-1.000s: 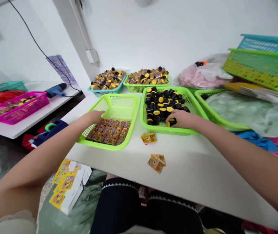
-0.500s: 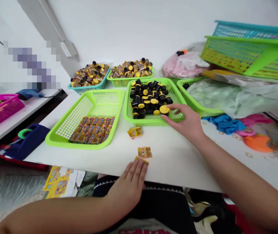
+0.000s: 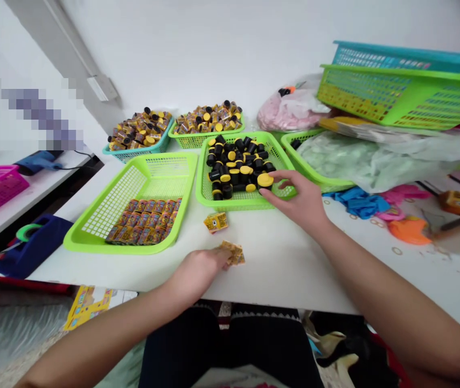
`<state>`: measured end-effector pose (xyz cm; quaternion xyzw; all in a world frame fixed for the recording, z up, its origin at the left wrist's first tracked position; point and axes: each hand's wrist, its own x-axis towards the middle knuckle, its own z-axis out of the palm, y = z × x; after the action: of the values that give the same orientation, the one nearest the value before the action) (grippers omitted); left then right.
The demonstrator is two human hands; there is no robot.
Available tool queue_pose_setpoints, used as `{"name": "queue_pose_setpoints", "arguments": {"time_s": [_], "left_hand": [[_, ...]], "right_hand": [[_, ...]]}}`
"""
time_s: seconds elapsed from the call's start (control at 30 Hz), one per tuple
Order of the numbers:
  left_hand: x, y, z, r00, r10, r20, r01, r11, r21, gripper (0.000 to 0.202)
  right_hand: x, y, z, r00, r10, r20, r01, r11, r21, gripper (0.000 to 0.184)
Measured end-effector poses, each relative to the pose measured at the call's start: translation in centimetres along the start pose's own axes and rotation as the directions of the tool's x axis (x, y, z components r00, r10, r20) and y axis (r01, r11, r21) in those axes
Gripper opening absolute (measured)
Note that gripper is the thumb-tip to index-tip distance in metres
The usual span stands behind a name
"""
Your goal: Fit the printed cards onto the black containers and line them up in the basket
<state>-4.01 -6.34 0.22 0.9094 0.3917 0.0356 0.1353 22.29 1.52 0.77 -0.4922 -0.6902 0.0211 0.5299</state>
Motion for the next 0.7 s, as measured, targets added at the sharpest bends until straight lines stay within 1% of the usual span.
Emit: {"name": "queue_pose_setpoints", "arguments": {"time_s": [0.03,0.07,0.1,0.13,0.17,0.23,0.27,0.3,0.33,0.37,0.47,0.57,0.63,0.7], "left_hand": [[0.3,-0.2,-0.4,0.999,-0.04,0.016,0.041,0.994,-0.103,0.029],[0.6,-0.3,-1.0,0.998,-0.062,-0.014,0.058,0.98,-0.189,0.028],[1.0,-0.4,-1.7,0.994,-0.07,-0.084,0.046,0.965,-0.259,0.026],[1.5,-0.5,-2.4,0.982,-0.066,-0.178,0.007,0.949,-0.314,0.023],[2.1,-0.5,-3.1,0.958,-0.059,-0.28,-0.047,0.933,-0.358,0.018],[3.6,-0.5,-4.2,0.889,-0.043,-0.455,-0.163,0.9,-0.405,0.009],[4.5,-0.5,-4.5,0.86,-0.037,-0.509,-0.205,0.888,-0.411,0.01],[5.3,-0.5,-4.6,0.839,-0.038,-0.543,-0.226,0.884,-0.41,0.013],[6.0,-0.5,-4.4,0.831,-0.039,-0.555,-0.229,0.886,-0.404,0.015],[6.6,-0.5,-4.1,0.832,-0.037,-0.553,-0.225,0.889,-0.399,0.015],[7.3,-0.8,-2.6,0.85,-0.001,-0.527,-0.237,0.892,-0.385,0.015],[7.2,-1.3,-1.3,0.868,0.009,-0.497,-0.239,0.884,-0.402,0.022],[7.1,-1.5,-1.1,0.882,0.0,-0.472,-0.226,0.878,-0.422,0.026],[6.9,-1.7,-1.0,0.886,-0.003,-0.464,-0.233,0.863,-0.449,0.03]], "right_hand": [[0.0,0.0,0.0,1.0,0.007,-0.005,-0.007,1.0,0.03,0.031],[0.1,0.0,0.0,1.0,0.015,-0.013,-0.014,0.997,0.078,0.032],[0.1,-0.1,0.0,1.0,0.025,-0.018,-0.022,0.99,0.142,0.035],[0.1,-0.3,-0.1,0.999,0.035,-0.015,-0.031,0.975,0.218,0.039],[0.1,-0.5,-0.1,0.999,0.044,0.002,-0.043,0.954,0.297,0.043],[0.0,-1.0,-0.3,0.995,0.069,0.075,-0.095,0.897,0.432,0.046],[-0.1,-1.3,-0.4,0.989,0.088,0.119,-0.135,0.864,0.484,0.045],[-0.2,-1.5,-0.5,0.981,0.109,0.158,-0.178,0.827,0.534,0.043],[-0.3,-1.7,-0.5,0.973,0.13,0.188,-0.217,0.783,0.583,0.041],[-0.4,-1.8,-0.5,0.965,0.15,0.216,-0.255,0.735,0.628,0.038],[-0.5,-1.8,-0.5,0.934,0.189,0.304,-0.354,0.616,0.704,0.03],[-0.7,-1.8,-0.4,0.901,0.201,0.383,-0.427,0.556,0.713,0.024],[-0.8,-2.1,-0.4,0.884,0.187,0.429,-0.458,0.531,0.713,0.022],[-1.0,-2.5,-0.3,0.868,0.167,0.467,-0.479,0.527,0.702,0.021]]}}
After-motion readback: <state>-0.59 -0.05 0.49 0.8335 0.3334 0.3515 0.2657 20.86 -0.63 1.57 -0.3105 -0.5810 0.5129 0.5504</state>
